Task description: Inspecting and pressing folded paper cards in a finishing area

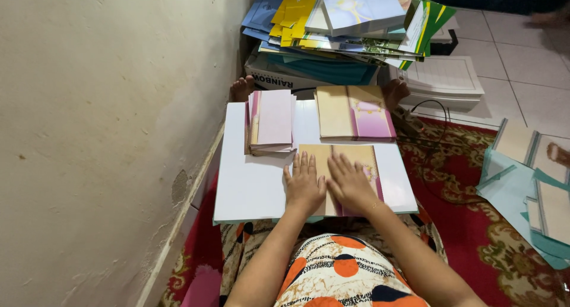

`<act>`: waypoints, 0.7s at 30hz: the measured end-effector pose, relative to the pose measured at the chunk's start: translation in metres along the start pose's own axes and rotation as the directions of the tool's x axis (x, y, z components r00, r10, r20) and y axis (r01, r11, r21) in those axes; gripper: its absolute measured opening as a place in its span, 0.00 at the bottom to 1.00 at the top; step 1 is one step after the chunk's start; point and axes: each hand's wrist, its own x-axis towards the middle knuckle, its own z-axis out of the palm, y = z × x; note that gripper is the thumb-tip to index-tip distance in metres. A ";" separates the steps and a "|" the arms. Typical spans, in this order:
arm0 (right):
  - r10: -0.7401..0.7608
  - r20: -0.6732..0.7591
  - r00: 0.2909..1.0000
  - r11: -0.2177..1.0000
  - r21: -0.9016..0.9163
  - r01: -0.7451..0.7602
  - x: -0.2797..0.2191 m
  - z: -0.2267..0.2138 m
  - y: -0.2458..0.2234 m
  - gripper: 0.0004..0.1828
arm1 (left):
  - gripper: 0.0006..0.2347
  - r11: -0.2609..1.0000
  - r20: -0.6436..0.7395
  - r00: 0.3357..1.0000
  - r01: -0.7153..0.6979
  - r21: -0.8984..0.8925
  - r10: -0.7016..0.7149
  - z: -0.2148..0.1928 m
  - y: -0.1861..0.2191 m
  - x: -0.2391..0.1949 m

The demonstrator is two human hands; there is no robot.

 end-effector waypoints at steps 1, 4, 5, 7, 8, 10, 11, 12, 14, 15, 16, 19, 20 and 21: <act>0.001 0.000 1.000 1.000 -0.001 -0.001 -0.015 0.010 0.001 0.34 | 0.29 1.000 0.000 1.000 -0.001 -0.001 0.001 0.000 0.001 -0.001; -0.192 -0.035 0.981 0.961 -0.207 0.181 -0.052 0.029 0.004 0.35 | 0.29 1.000 -0.015 1.000 0.002 -0.015 -0.002 -0.001 0.001 0.000; -0.213 -0.037 0.976 0.962 -0.185 0.203 -0.058 0.028 0.005 0.35 | 0.29 1.000 -0.011 1.000 0.007 -0.018 -0.007 0.000 0.001 0.001; -0.231 -0.039 0.972 0.962 -0.162 0.222 -0.059 0.024 0.007 0.35 | 0.29 1.000 -0.003 1.000 0.009 -0.020 -0.009 0.002 0.002 0.002; -0.221 -0.031 0.975 0.964 -0.158 0.213 -0.052 0.021 0.007 0.35 | 0.29 1.000 -0.010 1.000 0.008 -0.022 -0.008 0.002 0.002 0.002; -0.213 -0.025 0.977 0.966 -0.154 0.207 -0.028 0.015 0.010 0.35 | 0.28 1.000 -0.019 1.000 0.007 -0.021 -0.007 -0.001 0.002 0.001; -0.130 0.013 0.991 0.988 -0.082 0.130 -0.010 0.013 0.012 0.34 | 0.29 1.000 0.003 1.000 0.010 -0.023 -0.010 -0.003 0.003 0.000; -0.049 0.058 0.997 0.999 -0.013 0.050 0.006 0.011 0.013 0.34 | 0.29 1.000 0.026 1.000 0.015 -0.025 -0.014 -0.004 0.003 -0.001; -0.004 -0.001 1.000 1.000 0.022 0.004 0.032 0.018 0.024 0.35 | 0.29 1.000 0.020 1.000 0.017 -0.018 -0.017 -0.002 0.002 0.001; 0.046 -0.058 0.997 0.997 0.058 -0.043 0.046 0.021 0.029 0.36 | 0.29 1.000 0.015 1.000 0.018 -0.012 -0.018 -0.001 0.002 0.003; 0.047 -0.057 0.997 0.997 0.061 -0.044 0.042 0.022 0.026 0.36 | 0.29 1.000 0.017 1.000 0.018 -0.010 -0.017 0.000 0.001 0.002; 0.092 -0.048 0.995 0.992 0.090 -0.088 0.021 0.024 0.019 0.36 | 0.29 1.000 0.000 1.000 0.013 -0.019 -0.013 0.001 0.000 0.002; -0.015 -0.075 0.997 1.000 -0.015 0.014 0.006 0.027 0.017 0.35 | 0.29 1.000 0.000 1.000 0.012 -0.028 -0.012 0.001 0.000 0.002; -0.125 -0.090 0.988 0.986 -0.122 0.114 -0.008 0.030 0.015 0.34 | 0.29 0.999 0.000 1.000 0.011 -0.037 -0.010 0.001 -0.001 0.001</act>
